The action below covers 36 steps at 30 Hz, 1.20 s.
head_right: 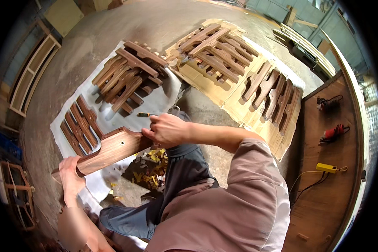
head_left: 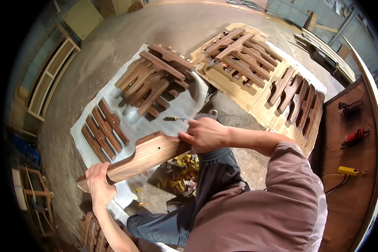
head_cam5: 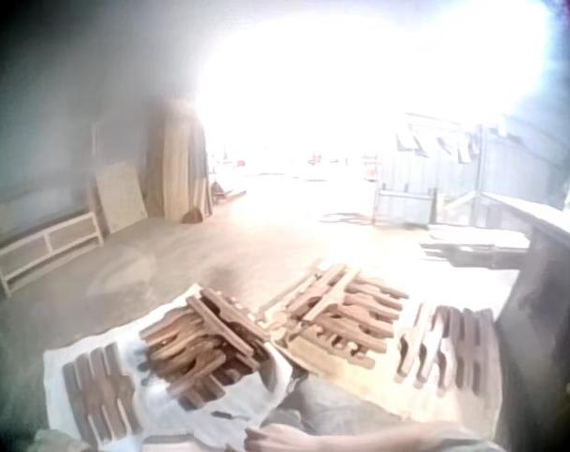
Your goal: The person sands various wooden chair parts using a small sanding block, handling the pieces one at a time and rotating them to reach different surfaces.
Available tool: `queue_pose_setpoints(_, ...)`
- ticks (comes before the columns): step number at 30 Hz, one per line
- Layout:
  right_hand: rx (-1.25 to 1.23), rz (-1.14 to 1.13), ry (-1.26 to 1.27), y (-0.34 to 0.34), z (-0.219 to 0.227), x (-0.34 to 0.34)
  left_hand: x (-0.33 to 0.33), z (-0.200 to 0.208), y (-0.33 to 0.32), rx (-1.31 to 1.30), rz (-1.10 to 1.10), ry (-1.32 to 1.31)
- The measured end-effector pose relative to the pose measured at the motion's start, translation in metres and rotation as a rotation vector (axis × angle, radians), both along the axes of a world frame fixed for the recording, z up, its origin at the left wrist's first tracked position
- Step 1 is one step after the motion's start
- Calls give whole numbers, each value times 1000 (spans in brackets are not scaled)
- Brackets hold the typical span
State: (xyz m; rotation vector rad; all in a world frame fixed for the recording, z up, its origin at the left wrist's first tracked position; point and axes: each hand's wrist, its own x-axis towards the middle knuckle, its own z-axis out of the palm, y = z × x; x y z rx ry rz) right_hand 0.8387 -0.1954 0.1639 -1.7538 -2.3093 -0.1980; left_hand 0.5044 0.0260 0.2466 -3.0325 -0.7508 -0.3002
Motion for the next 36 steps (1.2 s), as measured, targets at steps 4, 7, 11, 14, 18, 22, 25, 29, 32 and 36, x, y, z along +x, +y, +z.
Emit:
queue_pose_setpoints(4, 82, -252, 228, -26, -11, 29, 43, 16, 10, 180, 25, -304)
queue_pose_setpoints(7, 114, -545, 427, -47, -33, 58, 62, -3, 8, 91, 30, -514)
queue_pose_setpoints(11, 312, -825, 847, -64, -82, 113, 61, -81, -15, -375, 40, -441)
queue_pose_setpoints(14, 299, -1202, 823, -62, -110, 169, 54, -144, -41, -608, 153, -309)
queue_pose_setpoints(18, 329, -1580, 805, -56, -146, 255, 45, -190, -73, -1174, 439, -323)
queue_pose_setpoints(22, 328, -1893, 784, -32, -153, 316, 14, -228, -73, -1292, 502, -412)
queue_pose_setpoints(25, 313, -1963, 855, -22, -171, 370, -25, -269, -73, -1205, 512, -450)
queue_pose_setpoints(29, 300, -1955, 981, 11, -179, 404, -91, -309, -89, -239, 230, -80)
queue_pose_setpoints(32, 420, -2025, 934, 27, -195, 432, -87, -304, -90, -1024, 713, 122)
queue_pose_setpoints(36, 355, -2069, 905, 43, -211, 453, -117, -322, -100, -1518, 1109, -443)
